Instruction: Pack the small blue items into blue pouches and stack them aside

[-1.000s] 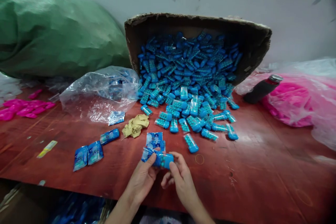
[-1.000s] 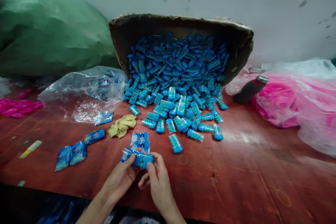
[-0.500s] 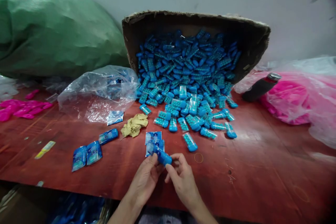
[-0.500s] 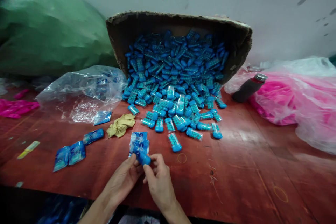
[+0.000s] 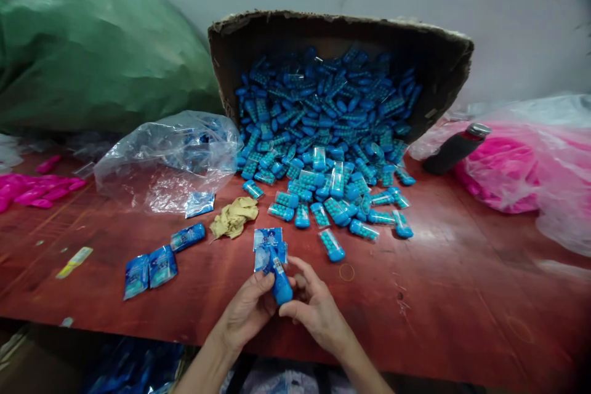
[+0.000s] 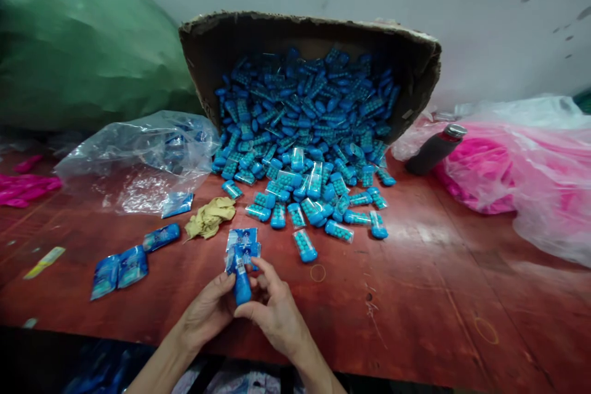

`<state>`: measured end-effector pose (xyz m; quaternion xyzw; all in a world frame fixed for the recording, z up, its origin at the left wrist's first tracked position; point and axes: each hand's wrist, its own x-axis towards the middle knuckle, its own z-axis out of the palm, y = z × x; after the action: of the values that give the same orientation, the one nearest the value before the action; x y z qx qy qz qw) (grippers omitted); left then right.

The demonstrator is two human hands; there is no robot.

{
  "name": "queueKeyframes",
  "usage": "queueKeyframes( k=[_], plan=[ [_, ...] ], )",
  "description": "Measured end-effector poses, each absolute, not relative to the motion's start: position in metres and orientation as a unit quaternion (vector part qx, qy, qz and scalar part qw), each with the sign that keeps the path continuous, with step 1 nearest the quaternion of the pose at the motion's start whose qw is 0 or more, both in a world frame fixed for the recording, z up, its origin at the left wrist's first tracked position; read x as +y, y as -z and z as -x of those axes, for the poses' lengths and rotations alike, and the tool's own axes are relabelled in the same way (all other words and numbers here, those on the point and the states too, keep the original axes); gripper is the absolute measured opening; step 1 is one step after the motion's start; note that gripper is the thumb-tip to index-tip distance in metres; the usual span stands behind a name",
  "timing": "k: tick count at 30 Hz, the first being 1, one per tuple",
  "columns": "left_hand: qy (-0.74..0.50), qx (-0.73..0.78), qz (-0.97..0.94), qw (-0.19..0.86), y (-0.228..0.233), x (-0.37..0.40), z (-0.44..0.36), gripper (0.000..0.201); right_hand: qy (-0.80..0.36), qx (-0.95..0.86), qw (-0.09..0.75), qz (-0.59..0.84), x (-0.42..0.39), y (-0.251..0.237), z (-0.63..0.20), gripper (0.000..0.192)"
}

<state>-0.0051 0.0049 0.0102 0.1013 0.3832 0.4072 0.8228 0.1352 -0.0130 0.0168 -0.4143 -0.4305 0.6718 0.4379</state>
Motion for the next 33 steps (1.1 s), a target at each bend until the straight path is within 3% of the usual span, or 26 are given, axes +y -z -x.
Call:
queueKeyframes(
  k=[4,8,12,16,28,33],
  plan=[
    [-0.400,0.363,-0.109,0.834,-0.009,0.005,0.006,0.019,-0.655,-0.475,0.410,0.421,-0.009,-0.022,-0.140,0.064],
    [-0.421,0.374,-0.115,0.818,-0.012,0.006,0.002,0.012,-0.621,-0.499,0.400,0.454,-0.008,-0.019,-0.140,0.053],
    [-0.448,0.404,-0.117,0.789,-0.022,0.007,-0.006,0.013,-0.514,-0.562,0.415,0.498,-0.011,-0.019,-0.138,0.039],
    [-0.452,0.431,-0.107,0.774,-0.029,0.009,-0.009,0.011,-0.417,-0.643,0.406,0.498,-0.015,-0.018,-0.136,0.039],
    [-0.398,0.357,-0.108,0.838,-0.010,0.003,0.011,0.021,-0.480,-0.618,0.368,0.502,-0.007,-0.011,-0.149,0.065],
    [-0.398,0.374,-0.102,0.831,-0.010,0.001,0.007,0.024,-0.480,-0.622,0.368,0.498,-0.004,-0.010,-0.152,0.065]
  ],
)
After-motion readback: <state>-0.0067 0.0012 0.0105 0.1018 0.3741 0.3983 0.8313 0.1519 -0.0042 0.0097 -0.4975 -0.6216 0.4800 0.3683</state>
